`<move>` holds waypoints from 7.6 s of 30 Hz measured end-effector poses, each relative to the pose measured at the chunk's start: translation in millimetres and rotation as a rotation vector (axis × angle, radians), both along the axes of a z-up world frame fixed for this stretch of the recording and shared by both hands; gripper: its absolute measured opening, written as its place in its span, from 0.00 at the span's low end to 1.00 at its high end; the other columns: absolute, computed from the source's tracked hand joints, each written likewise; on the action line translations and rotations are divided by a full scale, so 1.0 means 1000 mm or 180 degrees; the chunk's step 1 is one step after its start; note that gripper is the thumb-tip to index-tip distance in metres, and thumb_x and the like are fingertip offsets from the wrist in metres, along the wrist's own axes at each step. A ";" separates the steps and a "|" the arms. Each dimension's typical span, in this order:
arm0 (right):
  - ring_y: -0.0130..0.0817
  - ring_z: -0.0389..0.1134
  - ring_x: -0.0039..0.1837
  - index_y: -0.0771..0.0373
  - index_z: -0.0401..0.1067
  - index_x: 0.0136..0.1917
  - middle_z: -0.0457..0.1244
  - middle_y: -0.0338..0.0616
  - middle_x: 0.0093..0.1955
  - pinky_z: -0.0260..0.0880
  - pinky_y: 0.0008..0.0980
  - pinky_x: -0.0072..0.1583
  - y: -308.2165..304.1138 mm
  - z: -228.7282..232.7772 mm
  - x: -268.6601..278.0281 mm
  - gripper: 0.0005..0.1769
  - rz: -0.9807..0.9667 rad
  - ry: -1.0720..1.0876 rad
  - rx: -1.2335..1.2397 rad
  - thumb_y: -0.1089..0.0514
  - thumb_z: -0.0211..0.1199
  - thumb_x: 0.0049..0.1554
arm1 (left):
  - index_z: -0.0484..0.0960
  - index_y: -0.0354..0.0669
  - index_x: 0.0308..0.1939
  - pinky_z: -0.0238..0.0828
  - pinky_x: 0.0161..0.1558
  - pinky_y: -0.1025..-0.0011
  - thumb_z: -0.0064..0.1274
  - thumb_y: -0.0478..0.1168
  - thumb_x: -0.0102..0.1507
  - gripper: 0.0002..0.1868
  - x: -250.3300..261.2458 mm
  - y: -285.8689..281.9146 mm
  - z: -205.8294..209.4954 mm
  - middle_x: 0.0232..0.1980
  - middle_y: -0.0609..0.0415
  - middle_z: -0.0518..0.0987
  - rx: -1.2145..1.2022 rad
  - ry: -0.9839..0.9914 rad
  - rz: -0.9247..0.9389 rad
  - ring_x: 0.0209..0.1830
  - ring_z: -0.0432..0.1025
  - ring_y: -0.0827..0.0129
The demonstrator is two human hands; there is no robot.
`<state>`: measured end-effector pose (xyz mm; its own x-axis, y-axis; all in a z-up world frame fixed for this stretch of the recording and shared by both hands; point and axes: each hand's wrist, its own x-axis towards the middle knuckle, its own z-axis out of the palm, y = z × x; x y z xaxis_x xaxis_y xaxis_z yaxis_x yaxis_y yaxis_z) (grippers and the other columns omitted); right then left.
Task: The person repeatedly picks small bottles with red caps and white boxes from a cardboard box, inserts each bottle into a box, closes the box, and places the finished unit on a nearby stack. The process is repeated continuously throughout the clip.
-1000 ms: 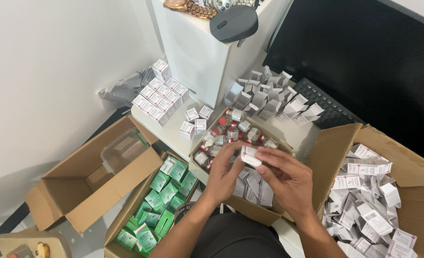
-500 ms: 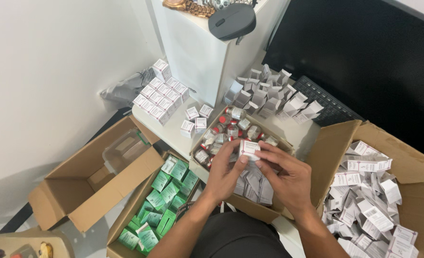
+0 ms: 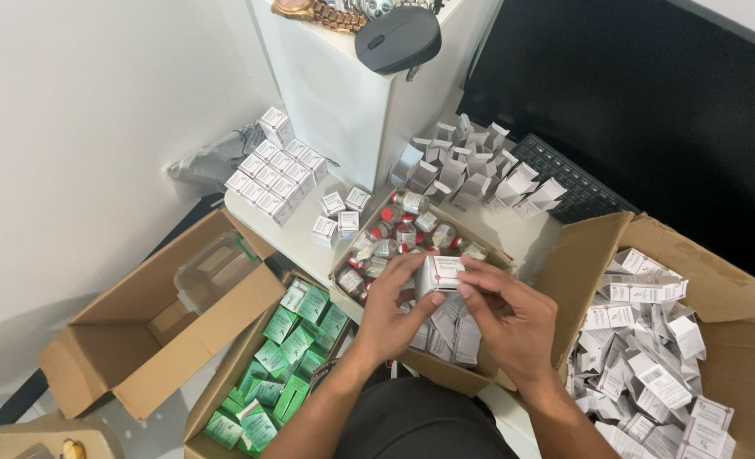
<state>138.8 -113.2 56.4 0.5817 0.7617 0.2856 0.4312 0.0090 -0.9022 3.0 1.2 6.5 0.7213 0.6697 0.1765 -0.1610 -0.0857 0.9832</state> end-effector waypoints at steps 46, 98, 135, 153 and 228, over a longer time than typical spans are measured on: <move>0.48 0.75 0.55 0.54 0.77 0.63 0.72 0.52 0.55 0.72 0.43 0.59 0.045 -0.057 0.113 0.17 0.0166 -0.0784 -0.2628 0.58 0.59 0.60 | 0.58 0.39 0.75 0.66 0.62 0.61 0.58 0.44 0.63 0.40 -0.026 0.148 -0.226 0.69 0.34 0.68 -0.1404 0.0751 0.2739 0.65 0.68 0.54; 0.26 0.73 0.51 0.68 0.80 0.51 0.72 0.42 0.52 0.76 0.28 0.53 0.032 0.022 0.051 0.09 0.0712 0.0806 -0.0423 0.68 0.67 0.56 | 0.71 0.34 0.64 0.71 0.58 0.58 0.71 0.45 0.51 0.41 0.021 0.005 0.017 0.59 0.38 0.77 0.1268 0.0675 0.0447 0.59 0.73 0.45; 0.37 0.69 0.61 0.63 0.70 0.63 0.66 0.46 0.59 0.71 0.37 0.61 0.011 0.027 0.050 0.25 0.1183 0.0113 -0.0058 0.61 0.71 0.53 | 0.76 0.38 0.57 0.76 0.46 0.59 0.73 0.50 0.49 0.37 0.013 0.004 0.016 0.47 0.41 0.82 0.0716 0.1135 0.0408 0.48 0.79 0.47; 0.39 0.74 0.45 0.63 0.76 0.51 0.72 0.47 0.42 0.73 0.35 0.50 0.012 -0.017 0.052 0.07 -0.0191 -0.0174 -0.1196 0.59 0.61 0.63 | 0.74 0.33 0.61 0.75 0.52 0.61 0.74 0.49 0.49 0.42 0.008 -0.001 0.005 0.51 0.40 0.82 0.0635 0.1078 0.0741 0.52 0.79 0.51; 0.38 0.71 0.61 0.56 0.80 0.45 0.71 0.35 0.54 0.73 0.35 0.60 -0.007 0.043 0.033 0.17 0.0688 -0.2426 -0.0443 0.72 0.68 0.42 | 0.75 0.48 0.68 0.77 0.51 0.66 0.73 0.42 0.51 0.41 0.001 -0.001 0.020 0.55 0.47 0.81 0.1024 0.0551 0.0245 0.51 0.79 0.56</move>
<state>171.3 -120.3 99.3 0.1006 0.8929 0.4388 0.9304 0.0718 -0.3594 4.0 0.3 26.9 0.7087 0.6533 0.2665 0.0243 -0.4002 0.9161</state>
